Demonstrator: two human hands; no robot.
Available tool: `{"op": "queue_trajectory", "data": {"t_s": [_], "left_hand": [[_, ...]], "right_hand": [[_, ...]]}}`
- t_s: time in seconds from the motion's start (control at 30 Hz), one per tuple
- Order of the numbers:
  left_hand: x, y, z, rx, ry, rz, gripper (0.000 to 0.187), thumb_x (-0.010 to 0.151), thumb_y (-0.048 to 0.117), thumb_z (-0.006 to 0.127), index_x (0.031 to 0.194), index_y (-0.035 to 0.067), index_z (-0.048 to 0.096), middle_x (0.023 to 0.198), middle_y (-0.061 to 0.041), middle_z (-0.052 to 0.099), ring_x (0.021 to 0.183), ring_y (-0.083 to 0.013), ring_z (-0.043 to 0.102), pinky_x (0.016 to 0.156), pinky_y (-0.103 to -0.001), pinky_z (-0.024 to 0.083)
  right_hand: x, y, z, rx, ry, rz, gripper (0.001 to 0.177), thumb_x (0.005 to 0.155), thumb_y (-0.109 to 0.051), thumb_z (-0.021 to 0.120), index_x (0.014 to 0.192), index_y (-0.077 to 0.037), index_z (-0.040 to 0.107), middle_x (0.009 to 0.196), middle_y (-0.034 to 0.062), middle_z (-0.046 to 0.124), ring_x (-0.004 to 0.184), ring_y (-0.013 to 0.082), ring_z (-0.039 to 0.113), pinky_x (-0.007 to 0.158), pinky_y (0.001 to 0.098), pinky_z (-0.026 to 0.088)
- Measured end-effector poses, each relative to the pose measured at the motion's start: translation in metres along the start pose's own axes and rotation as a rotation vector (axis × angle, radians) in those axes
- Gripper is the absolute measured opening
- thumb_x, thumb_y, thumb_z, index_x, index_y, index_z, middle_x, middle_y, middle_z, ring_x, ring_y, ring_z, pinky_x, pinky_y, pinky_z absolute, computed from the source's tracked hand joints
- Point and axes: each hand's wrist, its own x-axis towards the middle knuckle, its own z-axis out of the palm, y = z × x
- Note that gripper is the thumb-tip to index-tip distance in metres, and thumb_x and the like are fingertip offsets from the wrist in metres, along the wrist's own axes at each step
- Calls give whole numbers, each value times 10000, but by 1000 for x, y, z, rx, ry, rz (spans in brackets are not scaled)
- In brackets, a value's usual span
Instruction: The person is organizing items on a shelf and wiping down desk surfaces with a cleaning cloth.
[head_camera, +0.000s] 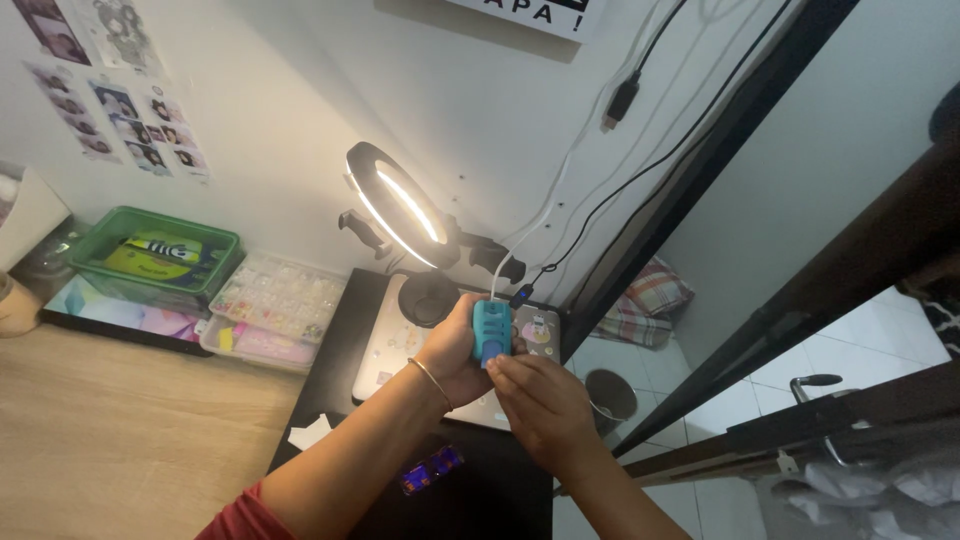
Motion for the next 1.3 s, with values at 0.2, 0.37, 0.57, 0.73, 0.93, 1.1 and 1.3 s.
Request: {"op": "queue_trajectory", "data": {"t_s": [0.2,0.37,0.57,0.73,0.93,1.1,1.3], "left_hand": [[-3,3,-1,80,-12,14,391,982,439,480,896,78,603,788,-95,615,742,-229,614,746,-364,540],[-5,2,-5,62,-30,46,352,1015,403,482,950,85,616,839,-67,627,784,-214,625,766,-366,540],[-11,3,-2,122,-10,5,399,992,456,463,919,102,634,835,-70,653,765,-221,638,737,-379,546],[-15,3,11,103,40,2,384,983,432,455,904,91,615,852,-69,658,809,-223,659,780,-373,562],[-12,2,6,74,32,34,349,991,406,484,910,98,626,842,-48,647,790,-209,641,756,-358,546],[-11,4,7,99,116,9,345,973,422,502,890,107,614,817,-47,633,764,-207,633,739,-352,546],[-13,0,11,76,158,17,346,960,414,505,881,94,612,811,-62,610,759,-214,604,746,-358,536]], "right_hand": [[1,-5,3,17,-17,157,297,805,31,756,1094,-28,728,1117,75,698,972,251,721,807,350,600],[-4,-7,14,134,12,405,264,801,0,788,1040,-103,749,1067,55,693,907,214,741,722,303,608],[12,-12,3,234,23,576,232,748,-58,849,954,-104,753,1043,46,669,868,193,739,701,292,607],[5,-10,6,174,13,498,189,758,-51,844,925,-98,767,1024,36,682,906,195,729,726,303,595],[10,-11,5,179,34,524,175,773,-42,826,927,-84,756,1017,37,693,912,201,732,744,309,592],[15,-18,-2,157,-24,490,235,790,-69,825,1011,-62,743,1048,66,682,898,233,732,712,331,596],[1,-16,0,81,-129,396,295,851,-29,746,1142,-66,711,1113,86,676,929,259,736,727,354,601]]}}
